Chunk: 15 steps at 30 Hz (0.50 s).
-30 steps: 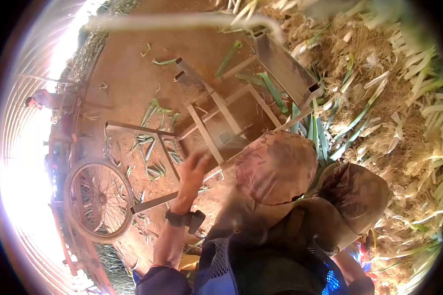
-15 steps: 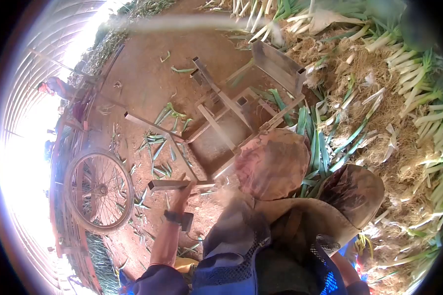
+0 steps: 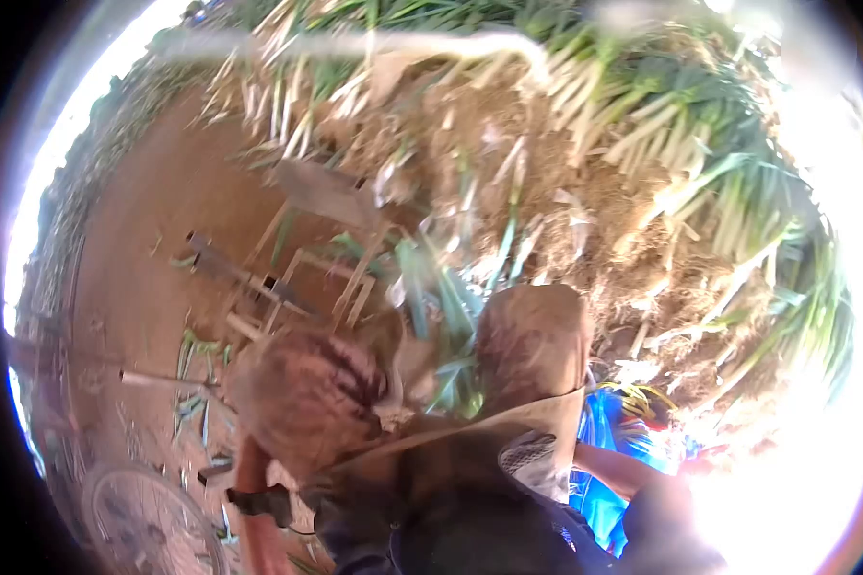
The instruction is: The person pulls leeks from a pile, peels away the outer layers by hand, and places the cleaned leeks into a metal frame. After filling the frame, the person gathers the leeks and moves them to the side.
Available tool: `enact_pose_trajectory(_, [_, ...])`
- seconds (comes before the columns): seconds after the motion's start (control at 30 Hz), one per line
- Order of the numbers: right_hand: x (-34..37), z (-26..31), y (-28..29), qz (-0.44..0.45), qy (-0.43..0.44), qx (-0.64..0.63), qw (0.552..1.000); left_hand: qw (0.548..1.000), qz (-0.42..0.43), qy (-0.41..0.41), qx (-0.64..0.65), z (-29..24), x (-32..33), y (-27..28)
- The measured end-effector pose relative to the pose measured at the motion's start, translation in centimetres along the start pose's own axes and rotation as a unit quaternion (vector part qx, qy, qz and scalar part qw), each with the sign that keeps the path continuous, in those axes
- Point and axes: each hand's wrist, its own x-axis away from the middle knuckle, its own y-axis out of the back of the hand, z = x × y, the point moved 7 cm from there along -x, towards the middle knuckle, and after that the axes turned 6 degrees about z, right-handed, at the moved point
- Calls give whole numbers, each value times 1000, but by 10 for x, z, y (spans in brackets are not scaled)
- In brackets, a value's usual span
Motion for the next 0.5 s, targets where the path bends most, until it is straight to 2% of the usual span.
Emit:
enact_pose_trajectory(0.03, [-1,19,17,-24,-8,5,1000,998,-63,-10,8,-5,-18,19])
enact_pose_trajectory(0.1, [-1,62,54,-86,-24,23,996,994,-69,30,-85,-133,-50,-51])
enact_pose_trajectory(0.23, [15,158,134,-238,-67,82,965,984,-41,-50,-169,-219,-80,-118])
enact_pose_trajectory(0.3, [30,204,174,-313,-93,121,937,978,66,-66,-187,-253,-94,-170])
enact_pose_trajectory(0.37, [47,240,210,-371,-130,159,906,977,119,-71,-162,-280,-111,-213])
enact_pose_trajectory(0.43, [56,263,241,-400,-173,185,881,955,222,-144,-136,-302,-135,-261])
enact_pose_trajectory(0.5, [57,271,267,-399,-215,195,870,948,258,-165,-82,-316,-153,-306])
